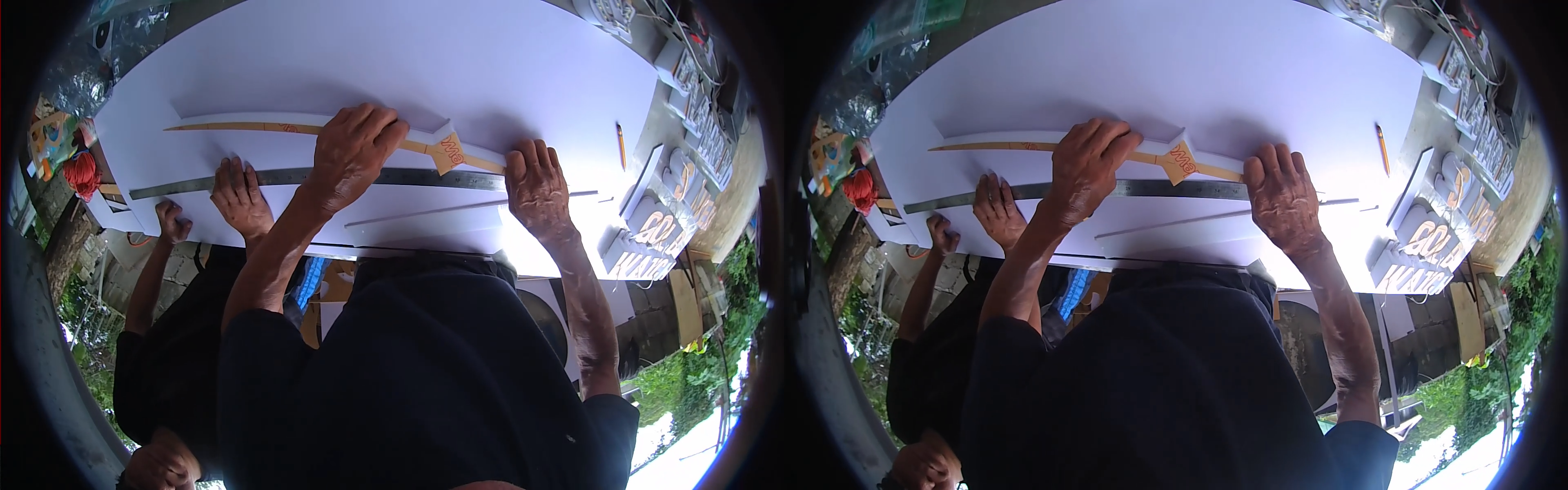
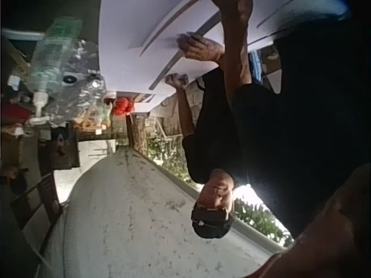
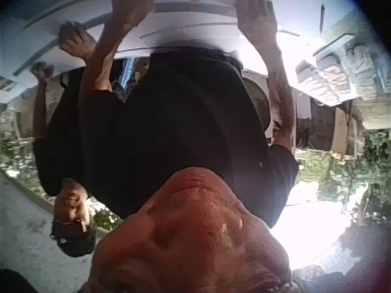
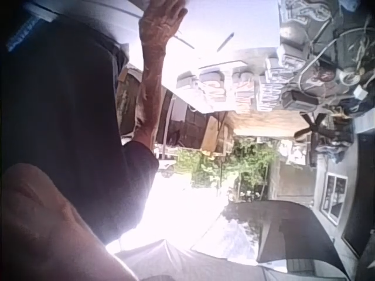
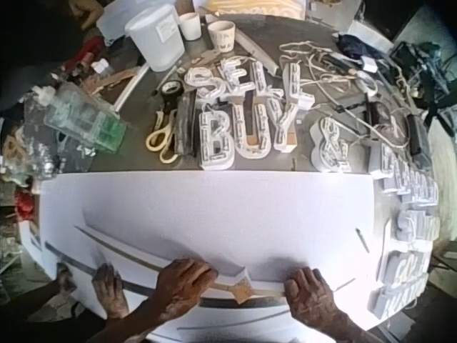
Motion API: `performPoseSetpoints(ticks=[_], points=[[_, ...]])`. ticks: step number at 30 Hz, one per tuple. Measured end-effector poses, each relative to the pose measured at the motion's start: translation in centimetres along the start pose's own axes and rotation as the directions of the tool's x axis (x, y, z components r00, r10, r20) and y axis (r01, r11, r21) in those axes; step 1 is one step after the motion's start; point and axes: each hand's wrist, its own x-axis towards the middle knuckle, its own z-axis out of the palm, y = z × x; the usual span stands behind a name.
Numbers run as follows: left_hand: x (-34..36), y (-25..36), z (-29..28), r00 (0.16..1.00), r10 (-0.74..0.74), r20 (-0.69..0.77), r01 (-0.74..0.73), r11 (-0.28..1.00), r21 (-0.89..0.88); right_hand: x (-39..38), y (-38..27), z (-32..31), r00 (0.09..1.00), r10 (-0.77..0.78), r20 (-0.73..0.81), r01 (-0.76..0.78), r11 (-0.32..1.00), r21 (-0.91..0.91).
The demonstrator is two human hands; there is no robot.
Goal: Cutting and assembling sign components on a work table.
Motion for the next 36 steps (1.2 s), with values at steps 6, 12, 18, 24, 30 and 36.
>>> performPoseSetpoints(ticks=[6,12,18,24,30,36], points=[[-0.3,-0.2,0.3,1.000,0.015,-0.028,-0.015,1.000,0.013,0.2,-0.2,-0.2,1.000,-0.005,-0.004,0.005,1.000,0.000],[-0.5,-0.4,0.6,0.998,0.041,-0.040,-0.041,0.999,0.006,0.1,-0.2,-0.4,1.000,-0.014,0.008,0.013,1.000,0.014],[-0.7,-1.1,1.1,0.991,0.098,-0.087,-0.096,0.995,0.024,-0.4,0.5,-0.7,0.999,-0.030,-0.027,0.033,0.995,0.099],[-0.6,-1.1,0.8,0.991,0.106,-0.076,-0.101,0.993,0.059,-2.1,2.2,0.6,0.991,0.016,-0.134,-0.009,0.998,0.059],[-0.2,-0.5,0.1,0.998,0.062,0.003,-0.062,0.998,-0.004,-2.2,3.0,1.2,0.979,0.063,-0.193,-0.025,0.981,0.193],[-0.2,-0.4,-0.1,0.996,0.089,-0.017,-0.089,0.996,0.025,-2.1,3.3,1.6,0.958,0.011,-0.288,0.050,0.977,0.206]])
